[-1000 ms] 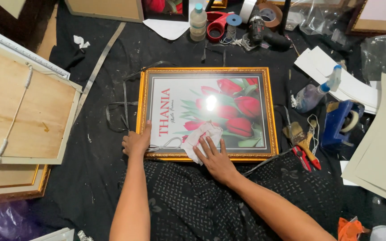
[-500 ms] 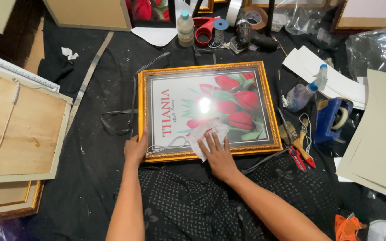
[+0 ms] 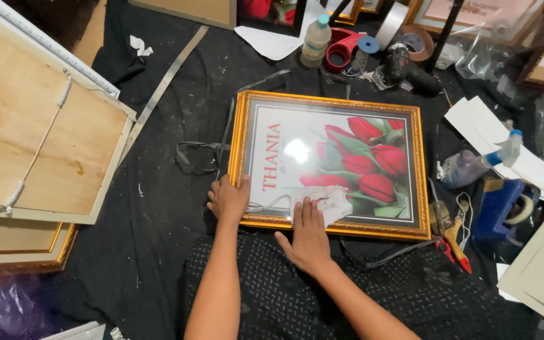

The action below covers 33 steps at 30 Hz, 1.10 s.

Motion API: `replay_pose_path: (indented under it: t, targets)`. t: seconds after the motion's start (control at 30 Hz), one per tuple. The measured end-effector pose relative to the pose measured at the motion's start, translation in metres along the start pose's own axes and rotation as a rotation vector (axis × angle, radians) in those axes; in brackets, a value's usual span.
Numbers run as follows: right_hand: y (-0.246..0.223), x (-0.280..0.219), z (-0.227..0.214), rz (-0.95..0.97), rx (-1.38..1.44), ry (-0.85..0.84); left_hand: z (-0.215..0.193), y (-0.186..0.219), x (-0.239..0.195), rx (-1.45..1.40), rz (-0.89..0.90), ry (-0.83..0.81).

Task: The person wipes the glass surface of a gold-framed picture with a white cloth. They repeatedly rub and wipe different areas of the frame's glass, occasionally adjusting the cloth and repositioning their hands to cover the entire surface.

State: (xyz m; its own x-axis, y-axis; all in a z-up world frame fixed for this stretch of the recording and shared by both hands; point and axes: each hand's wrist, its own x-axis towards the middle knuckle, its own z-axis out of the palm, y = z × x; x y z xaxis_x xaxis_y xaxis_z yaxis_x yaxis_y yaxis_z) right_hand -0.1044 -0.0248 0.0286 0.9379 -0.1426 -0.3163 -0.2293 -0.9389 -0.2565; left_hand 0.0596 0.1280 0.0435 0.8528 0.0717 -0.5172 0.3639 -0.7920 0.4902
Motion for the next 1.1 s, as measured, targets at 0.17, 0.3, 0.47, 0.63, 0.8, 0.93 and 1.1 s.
replay_pose_path:
  t: [0.17,0.3,0.47,0.63,0.8,0.93,1.1]
  targets:
    - [-0.049,0.028,0.0,-0.237,0.013,-0.107,0.007,-0.008,0.012,0.03,0.047,0.059]
    - [-0.043,0.048,0.006,-0.414,-0.051,-0.041,0.016,-0.014,0.023,0.02,0.043,0.072]
    - [0.012,0.051,-0.014,-0.166,-0.085,0.061,0.003,-0.012,0.016,-0.353,-0.017,0.129]
    - [0.093,0.065,-0.013,0.203,0.037,0.128,-0.003,0.0,0.005,-0.733,0.013,0.216]
    - [0.02,0.064,-0.001,0.116,0.165,0.061,0.002,0.002,0.013,-0.907,0.028,0.217]
    - [-0.055,0.059,0.013,-0.414,0.082,-0.036,-0.003,0.003,0.011,-0.934,-0.006,0.243]
    - [-0.07,0.105,0.022,-0.571,-0.09,0.128,0.004,-0.002,0.019,-0.897,-0.042,0.303]
